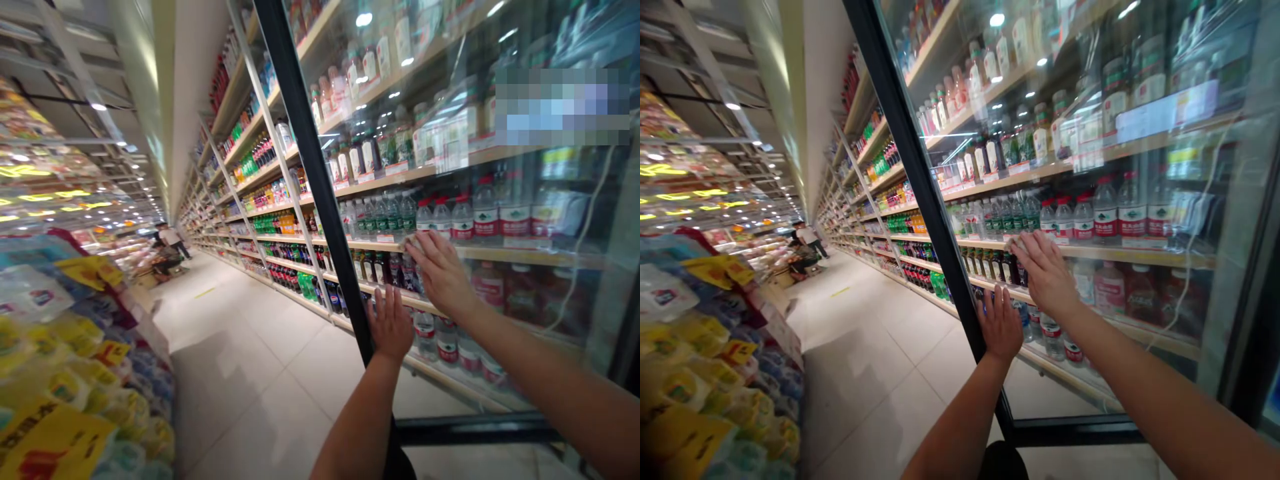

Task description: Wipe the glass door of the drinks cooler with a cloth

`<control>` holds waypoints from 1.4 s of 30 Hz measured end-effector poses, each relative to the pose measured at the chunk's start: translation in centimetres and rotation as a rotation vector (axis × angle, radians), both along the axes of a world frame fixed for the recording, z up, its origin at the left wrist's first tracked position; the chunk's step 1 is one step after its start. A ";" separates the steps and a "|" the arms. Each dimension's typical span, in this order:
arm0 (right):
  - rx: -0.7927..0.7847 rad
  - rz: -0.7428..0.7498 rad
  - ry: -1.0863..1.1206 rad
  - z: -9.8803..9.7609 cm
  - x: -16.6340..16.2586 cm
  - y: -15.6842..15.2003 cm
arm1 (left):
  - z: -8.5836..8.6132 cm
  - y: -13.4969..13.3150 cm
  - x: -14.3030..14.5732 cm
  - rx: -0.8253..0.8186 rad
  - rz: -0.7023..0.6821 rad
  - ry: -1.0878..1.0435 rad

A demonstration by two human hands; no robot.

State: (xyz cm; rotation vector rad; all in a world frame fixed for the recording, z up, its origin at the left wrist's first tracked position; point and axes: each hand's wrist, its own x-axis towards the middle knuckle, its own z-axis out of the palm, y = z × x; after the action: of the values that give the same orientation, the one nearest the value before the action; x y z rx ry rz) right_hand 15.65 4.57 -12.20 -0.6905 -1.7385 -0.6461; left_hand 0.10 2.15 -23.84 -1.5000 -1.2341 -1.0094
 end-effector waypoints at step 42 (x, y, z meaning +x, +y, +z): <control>-0.117 0.052 -0.229 -5.5 -0.6 -1.3 | 0.7 0.2 -1.7 0.133 -0.277 0.079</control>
State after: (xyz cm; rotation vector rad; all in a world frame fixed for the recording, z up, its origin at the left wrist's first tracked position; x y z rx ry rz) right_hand 15.04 3.22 -17.73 -0.6698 -2.0125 -0.6100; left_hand -1.65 2.38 -23.17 -1.6175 -0.9014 -1.1767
